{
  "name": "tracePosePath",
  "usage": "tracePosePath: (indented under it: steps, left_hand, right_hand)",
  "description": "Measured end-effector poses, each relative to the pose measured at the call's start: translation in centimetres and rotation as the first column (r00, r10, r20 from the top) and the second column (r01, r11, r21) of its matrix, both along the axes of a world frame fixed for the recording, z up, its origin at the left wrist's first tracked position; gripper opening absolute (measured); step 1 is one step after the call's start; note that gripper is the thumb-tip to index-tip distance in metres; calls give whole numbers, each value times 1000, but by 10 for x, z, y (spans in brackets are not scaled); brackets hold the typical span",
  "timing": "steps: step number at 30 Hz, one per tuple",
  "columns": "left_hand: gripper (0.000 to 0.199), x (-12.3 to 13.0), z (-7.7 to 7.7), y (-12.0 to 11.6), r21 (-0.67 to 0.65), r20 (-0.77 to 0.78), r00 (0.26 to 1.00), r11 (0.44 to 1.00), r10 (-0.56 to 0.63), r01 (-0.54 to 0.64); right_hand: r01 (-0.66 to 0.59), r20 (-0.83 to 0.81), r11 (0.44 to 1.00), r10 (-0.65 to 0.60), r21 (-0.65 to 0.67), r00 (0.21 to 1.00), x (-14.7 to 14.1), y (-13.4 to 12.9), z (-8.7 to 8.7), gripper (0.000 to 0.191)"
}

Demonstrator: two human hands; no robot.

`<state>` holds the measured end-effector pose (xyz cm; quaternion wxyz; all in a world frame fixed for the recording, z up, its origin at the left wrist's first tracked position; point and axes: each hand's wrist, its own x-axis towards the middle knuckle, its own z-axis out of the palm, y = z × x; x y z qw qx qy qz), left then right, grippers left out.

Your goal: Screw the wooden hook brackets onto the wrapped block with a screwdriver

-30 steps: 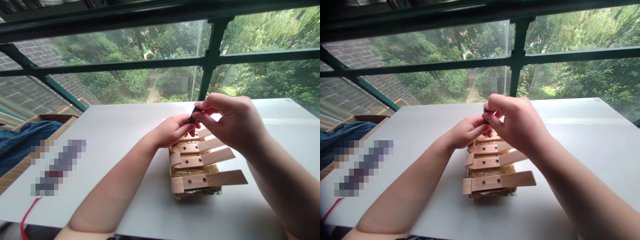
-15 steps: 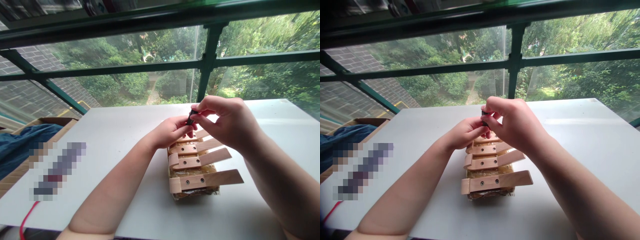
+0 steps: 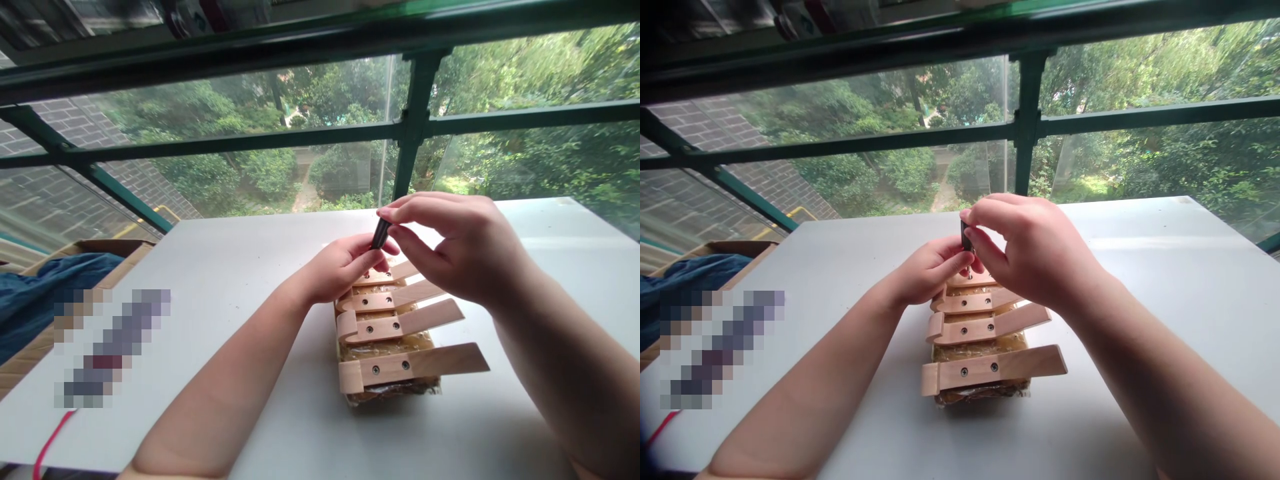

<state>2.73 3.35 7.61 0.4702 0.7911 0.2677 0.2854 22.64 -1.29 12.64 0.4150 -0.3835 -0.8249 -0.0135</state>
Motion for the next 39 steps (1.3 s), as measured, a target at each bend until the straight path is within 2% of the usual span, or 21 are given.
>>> tracePosePath:
  steps: [7,18,24,27,33,39]
  left_hand:
    - [39,-2,1,1,35,-20,999,999,-32,33]
    - [38,-2,2,0,98,-68,997,995,-25,31]
    - [36,0,-3,2,4,25,997,997,-74,74]
    - [42,2,-6,2,-68,84,996,997,-36,42]
    - [40,3,0,-3,-5,17,990,991,137,-137]
    - [34,3,2,-4,-11,46,992,993,114,-114]
  right_hand:
    - [-99,-23,995,99,1,995,-5,2,-3,14]
    - [-87,-217,989,59,-122,974,-7,7,-11,3]
    - [-5,-153,998,-4,-62,988,-8,7,-9,5]
    - [29,-135,999,-34,-35,990,-9,6,-9,5]
    - [84,-57,996,-82,39,995,-11,4,-10,5]
    - [107,-29,992,-105,65,994,-8,7,-12,1]
